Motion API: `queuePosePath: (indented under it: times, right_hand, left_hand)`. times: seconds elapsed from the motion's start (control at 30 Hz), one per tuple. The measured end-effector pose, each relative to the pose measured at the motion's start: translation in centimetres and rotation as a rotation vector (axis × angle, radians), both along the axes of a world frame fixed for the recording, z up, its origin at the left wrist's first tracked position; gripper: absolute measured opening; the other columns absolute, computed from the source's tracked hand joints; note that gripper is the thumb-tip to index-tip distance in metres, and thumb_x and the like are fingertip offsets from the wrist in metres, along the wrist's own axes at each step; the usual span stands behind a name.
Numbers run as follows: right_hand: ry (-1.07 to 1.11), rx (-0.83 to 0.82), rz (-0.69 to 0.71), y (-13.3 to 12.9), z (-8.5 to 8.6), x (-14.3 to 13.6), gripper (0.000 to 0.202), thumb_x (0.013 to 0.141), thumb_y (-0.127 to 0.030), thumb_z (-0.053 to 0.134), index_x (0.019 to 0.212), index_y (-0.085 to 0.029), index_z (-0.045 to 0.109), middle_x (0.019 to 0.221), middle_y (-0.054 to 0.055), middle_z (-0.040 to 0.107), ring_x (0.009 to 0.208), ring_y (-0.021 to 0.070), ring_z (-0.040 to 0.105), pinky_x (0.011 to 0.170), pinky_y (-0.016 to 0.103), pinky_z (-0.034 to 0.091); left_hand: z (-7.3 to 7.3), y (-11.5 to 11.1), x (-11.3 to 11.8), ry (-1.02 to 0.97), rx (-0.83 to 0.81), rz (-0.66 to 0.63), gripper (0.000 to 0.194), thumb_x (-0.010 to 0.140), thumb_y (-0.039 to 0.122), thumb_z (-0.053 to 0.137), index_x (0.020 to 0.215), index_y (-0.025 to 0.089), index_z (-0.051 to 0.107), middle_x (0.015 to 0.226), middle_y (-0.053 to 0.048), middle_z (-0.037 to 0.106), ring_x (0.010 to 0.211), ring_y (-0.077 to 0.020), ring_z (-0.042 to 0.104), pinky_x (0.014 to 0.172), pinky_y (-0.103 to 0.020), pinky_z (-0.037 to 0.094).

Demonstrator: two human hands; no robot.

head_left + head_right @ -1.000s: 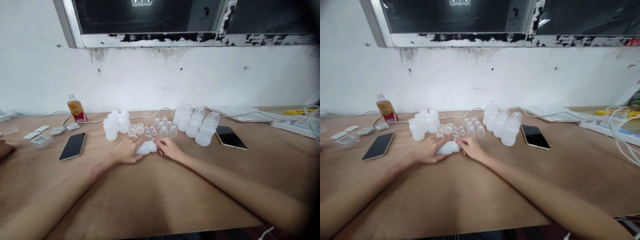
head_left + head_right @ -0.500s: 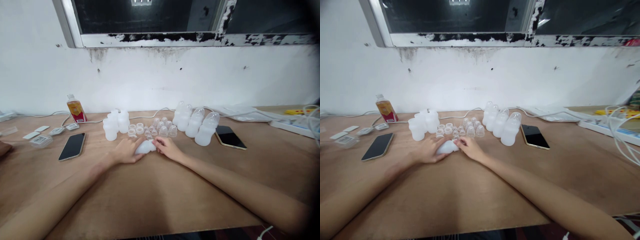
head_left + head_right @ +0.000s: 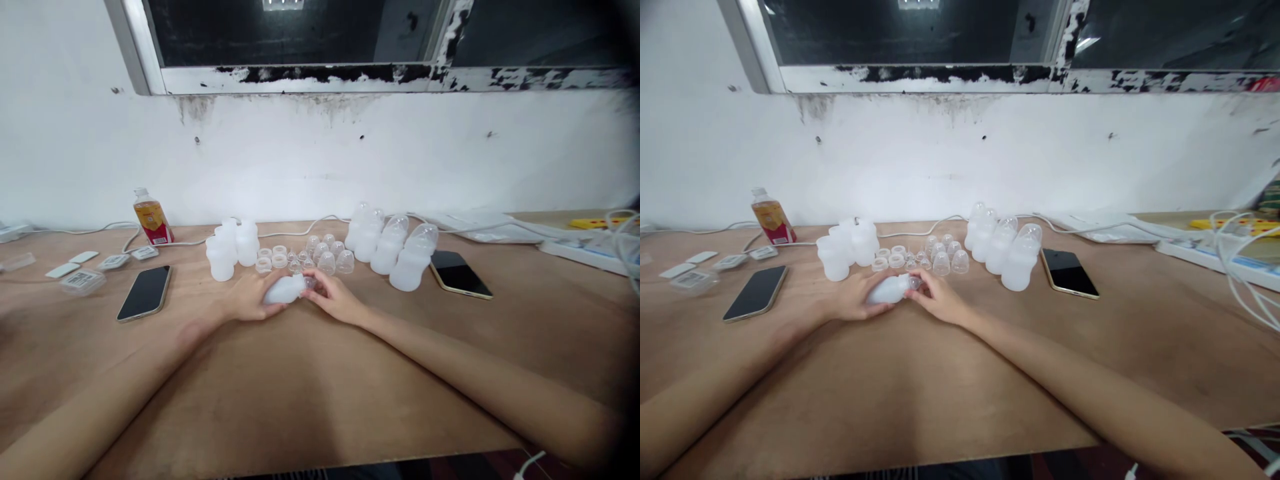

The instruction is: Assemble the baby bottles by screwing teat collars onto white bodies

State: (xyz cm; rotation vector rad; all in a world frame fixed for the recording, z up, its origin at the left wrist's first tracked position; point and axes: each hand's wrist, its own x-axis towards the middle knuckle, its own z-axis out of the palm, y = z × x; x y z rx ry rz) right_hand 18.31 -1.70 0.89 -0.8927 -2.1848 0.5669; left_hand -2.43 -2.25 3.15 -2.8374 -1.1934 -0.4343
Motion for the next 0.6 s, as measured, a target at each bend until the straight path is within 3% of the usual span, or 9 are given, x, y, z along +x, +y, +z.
queuePosePath:
  times: [0.13,0.2,0.3,0.37,0.47,0.6]
  right_hand:
    - [-0.125,-0.003,-0.108,0.3,-0.3,0.0,0.033,0.078,-0.046,0.04,0.08,-0.015,0.053,0.059,-0.001,0.052,0.051,0.0107,0.046,0.05,0.023,0.037]
    - [-0.149,0.063,-0.1,0.1,-0.3,0.1,0.033,0.081,-0.043,0.036,0.088,-0.015,0.052,0.069,0.002,0.056,0.058,0.0123,0.049,0.056,0.025,0.039]
    - [-0.123,0.199,0.014,-0.1,-0.1,0.2,0.035,0.084,-0.035,0.034,0.112,-0.017,0.039,0.104,0.009,0.053,0.087,0.0164,0.051,0.075,0.03,0.039]
    - [-0.107,0.257,0.103,-0.1,-0.1,0.3,0.033,0.084,-0.032,0.035,0.113,-0.017,0.037,0.109,0.009,0.05,0.095,0.0167,0.048,0.079,0.03,0.038]
    - [-0.017,0.262,0.068,0.1,-0.2,0.1,0.023,0.085,-0.031,0.032,0.099,-0.018,0.044,0.088,0.005,0.056,0.077,0.0137,0.052,0.066,0.025,0.04]
    - [0.139,0.254,-0.085,0.1,-0.4,-0.2,0.024,0.087,-0.029,0.026,0.08,-0.018,0.047,0.065,0.0,0.051,0.056,0.0106,0.048,0.053,0.022,0.036]
  left_hand:
    - [0.0,-0.1,0.1,0.057,0.01,-0.044,0.053,0.072,0.041,0.045,0.119,0.021,0.032,0.099,-0.008,0.056,0.082,-0.0228,0.056,0.068,-0.032,0.041]
    - [0.0,0.1,0.0,0.049,0.007,-0.044,0.054,0.072,0.04,0.045,0.12,0.02,0.031,0.098,-0.008,0.057,0.079,-0.0223,0.057,0.067,-0.032,0.042]
    - [-0.1,0.4,-0.2,0.002,-0.021,-0.058,0.056,0.072,0.04,0.046,0.121,0.021,0.028,0.095,-0.007,0.058,0.074,-0.02,0.057,0.064,-0.03,0.041]
    - [0.0,0.4,-0.2,-0.021,-0.035,-0.09,0.055,0.071,0.041,0.047,0.119,0.02,0.03,0.095,-0.006,0.057,0.075,-0.0196,0.057,0.064,-0.029,0.041]
    - [0.2,-0.4,0.5,-0.038,-0.04,-0.104,0.05,0.072,0.043,0.046,0.114,0.019,0.034,0.091,-0.006,0.057,0.074,-0.0194,0.056,0.063,-0.028,0.04]
    - [0.5,-1.8,1.8,-0.053,-0.021,-0.043,0.047,0.075,0.042,0.043,0.113,0.016,0.033,0.084,-0.006,0.058,0.068,-0.0183,0.055,0.057,-0.026,0.04]
